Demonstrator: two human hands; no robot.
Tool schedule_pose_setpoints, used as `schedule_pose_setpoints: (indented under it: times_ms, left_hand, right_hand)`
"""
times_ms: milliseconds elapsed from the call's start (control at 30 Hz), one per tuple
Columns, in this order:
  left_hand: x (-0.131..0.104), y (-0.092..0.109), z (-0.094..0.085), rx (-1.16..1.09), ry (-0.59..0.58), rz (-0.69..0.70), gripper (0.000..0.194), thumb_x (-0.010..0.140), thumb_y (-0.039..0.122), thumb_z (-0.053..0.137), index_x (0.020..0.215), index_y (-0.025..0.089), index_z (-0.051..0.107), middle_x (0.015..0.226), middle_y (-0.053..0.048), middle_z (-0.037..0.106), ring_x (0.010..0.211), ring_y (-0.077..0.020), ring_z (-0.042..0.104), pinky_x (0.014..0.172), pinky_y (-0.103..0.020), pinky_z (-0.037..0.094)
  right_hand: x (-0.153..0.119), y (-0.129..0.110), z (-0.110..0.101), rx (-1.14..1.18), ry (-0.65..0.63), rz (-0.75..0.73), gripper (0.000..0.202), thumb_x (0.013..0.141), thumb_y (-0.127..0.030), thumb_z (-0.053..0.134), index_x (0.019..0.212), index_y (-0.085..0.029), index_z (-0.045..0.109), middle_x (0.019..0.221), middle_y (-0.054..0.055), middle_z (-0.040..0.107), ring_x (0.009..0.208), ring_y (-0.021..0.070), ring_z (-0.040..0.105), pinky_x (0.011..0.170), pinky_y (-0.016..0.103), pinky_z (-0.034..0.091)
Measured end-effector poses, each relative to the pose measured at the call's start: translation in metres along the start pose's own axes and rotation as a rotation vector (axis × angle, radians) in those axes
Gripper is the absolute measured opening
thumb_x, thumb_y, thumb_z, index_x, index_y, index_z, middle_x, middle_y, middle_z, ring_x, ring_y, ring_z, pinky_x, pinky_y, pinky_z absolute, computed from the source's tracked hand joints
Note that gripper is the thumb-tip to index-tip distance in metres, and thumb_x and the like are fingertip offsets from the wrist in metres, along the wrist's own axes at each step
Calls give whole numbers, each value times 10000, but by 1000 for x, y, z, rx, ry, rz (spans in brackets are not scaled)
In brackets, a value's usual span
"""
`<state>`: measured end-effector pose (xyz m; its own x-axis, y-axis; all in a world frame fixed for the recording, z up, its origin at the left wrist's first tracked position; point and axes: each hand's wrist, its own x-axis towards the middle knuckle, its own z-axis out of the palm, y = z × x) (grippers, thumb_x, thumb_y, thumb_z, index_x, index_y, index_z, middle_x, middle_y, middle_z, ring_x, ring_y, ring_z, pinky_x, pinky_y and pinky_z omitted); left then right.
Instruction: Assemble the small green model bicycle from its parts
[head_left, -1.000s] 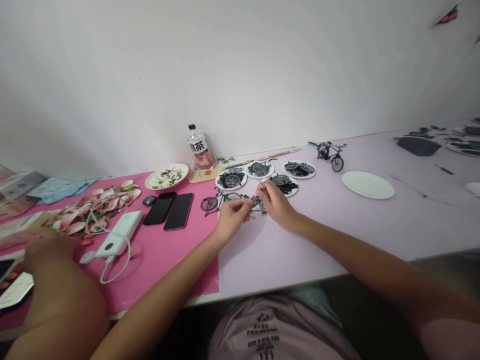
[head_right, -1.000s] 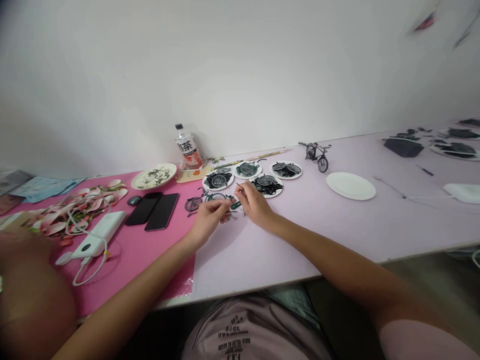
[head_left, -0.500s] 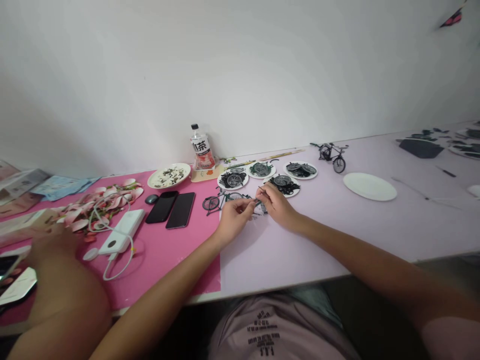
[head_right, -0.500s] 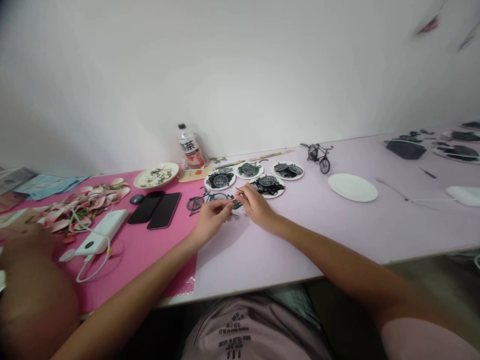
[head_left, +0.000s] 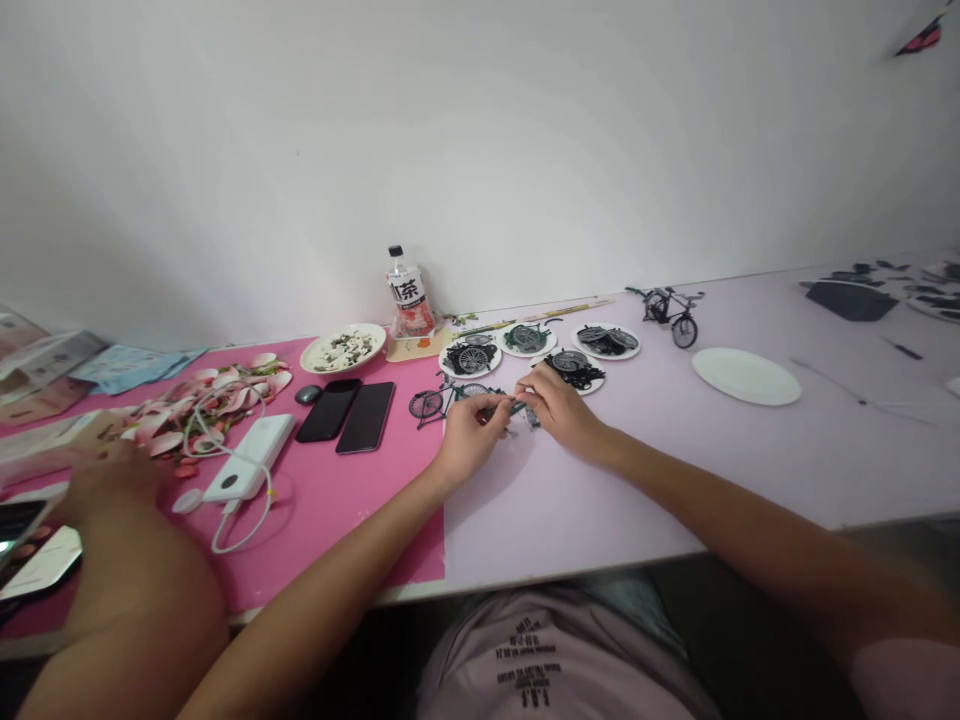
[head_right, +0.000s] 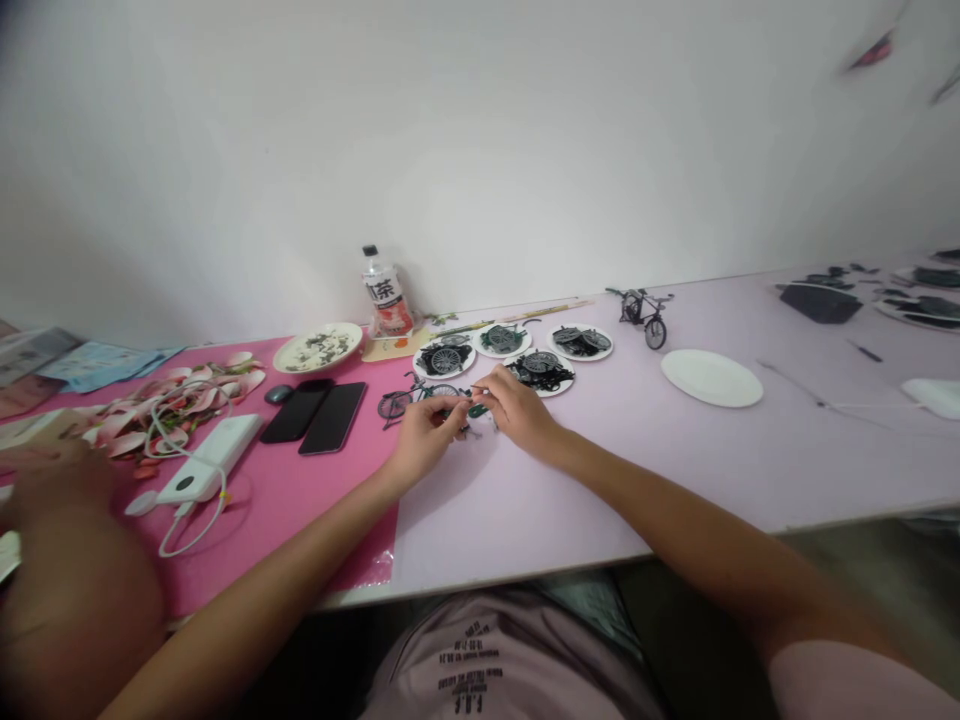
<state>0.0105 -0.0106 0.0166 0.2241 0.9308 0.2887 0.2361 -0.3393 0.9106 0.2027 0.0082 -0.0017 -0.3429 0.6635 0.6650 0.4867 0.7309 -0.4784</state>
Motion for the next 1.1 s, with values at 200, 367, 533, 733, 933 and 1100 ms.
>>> schedule_pose_setpoints:
  times_ms: [200,367,533,733,933,1100]
  left_hand:
    - [1,0,-1,-1,13,21,331,897,430,654,921,129,790,736,-46,724,550,-120,629,539,-216,477]
    - [0,2,-1,43,44,77,291,910,378,640,938,133,795,758,-51,738,563,-124,638,546,-219,484]
    - [-3,-1,0,131,65,142,263,929,342,620,960,161,809,838,-58,763,616,-130,651,567,-226,490]
    - [-6,0,-1,212,72,219,268,950,323,601,1015,171,812,860,-69,762,685,-146,651,604,-232,493]
    - [-5,2,-3,244,74,228,252,936,329,630,1002,183,826,811,-60,765,621,-135,570,577,-243,428]
    - [-6,4,-1,127,53,164,277,921,370,653,999,170,828,826,-64,781,630,-135,590,573,-237,423]
  right_hand:
    - [-1,3,1,-105,42,-81,215,1075,-362,480,1016,-222,632,946,68,625,804,197,626,702,297,472]
    - [0,0,0,-168,70,-90,226,1077,-374,488,1010,-226,646,918,58,640,745,175,626,652,281,454]
    - [0,-4,0,-62,83,-51,218,1069,-369,502,985,-219,636,912,56,635,731,173,606,675,293,467]
    - [0,-9,1,37,114,36,205,1042,-385,546,976,-215,639,866,43,604,720,172,549,640,293,436]
    - [0,-9,-1,97,97,82,229,1027,-411,574,948,-214,661,740,1,542,624,152,458,610,297,382]
    - [1,-9,-5,74,113,45,239,1029,-399,579,901,-212,656,702,-16,495,599,141,414,593,290,348]
